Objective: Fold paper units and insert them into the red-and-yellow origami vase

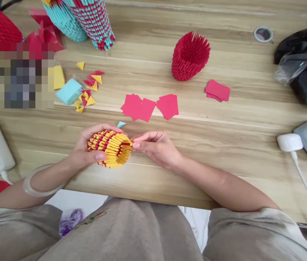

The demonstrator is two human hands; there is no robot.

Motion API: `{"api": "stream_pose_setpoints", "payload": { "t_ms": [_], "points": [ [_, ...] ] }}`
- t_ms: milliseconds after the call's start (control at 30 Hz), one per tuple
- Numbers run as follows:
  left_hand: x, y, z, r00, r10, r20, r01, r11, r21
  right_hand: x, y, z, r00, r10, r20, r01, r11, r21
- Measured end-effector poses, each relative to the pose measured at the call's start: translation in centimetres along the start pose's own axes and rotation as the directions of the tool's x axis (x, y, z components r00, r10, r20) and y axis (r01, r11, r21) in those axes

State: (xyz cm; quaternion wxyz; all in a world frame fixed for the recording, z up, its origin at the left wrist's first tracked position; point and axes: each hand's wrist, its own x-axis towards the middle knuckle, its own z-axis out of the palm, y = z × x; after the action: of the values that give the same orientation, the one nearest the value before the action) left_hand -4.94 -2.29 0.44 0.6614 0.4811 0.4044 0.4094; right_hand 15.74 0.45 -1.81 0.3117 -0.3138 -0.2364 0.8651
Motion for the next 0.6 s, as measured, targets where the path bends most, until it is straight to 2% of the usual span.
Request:
{"api": "stream_pose_setpoints", "payload": {
  "t_ms": [200, 400, 500, 600],
  "points": [
    [0.1, 0.1, -0.2, 1.0, 0.007, 0.004, -0.008, 0.998, 0.057, 0.2, 0.2, -0.1, 1.0, 0.001, -0.026, -0.002, 1.0, -0.031],
    [0.2, -0.1, 0.0, 1.0, 0.015, -0.02, -0.011, 0.979, 0.206, 0.2, 0.4, 0.1, 0.973, -0.171, -0.157, 0.132, 0.963, -0.234],
    [0.3, -0.3, 0.4, 0.996, 0.085, -0.02, -0.075, 0.951, 0.3, -0.1, 0.4, 0.6, 0.945, -0.257, -0.204, 0.178, 0.923, -0.341],
    [0.2, -0.6, 0.5, 0.969, 0.246, -0.002, -0.22, 0.869, 0.443, -0.3, 0.5, 1.2, 0.912, -0.36, -0.198, 0.247, 0.865, -0.436]
  ]
}}
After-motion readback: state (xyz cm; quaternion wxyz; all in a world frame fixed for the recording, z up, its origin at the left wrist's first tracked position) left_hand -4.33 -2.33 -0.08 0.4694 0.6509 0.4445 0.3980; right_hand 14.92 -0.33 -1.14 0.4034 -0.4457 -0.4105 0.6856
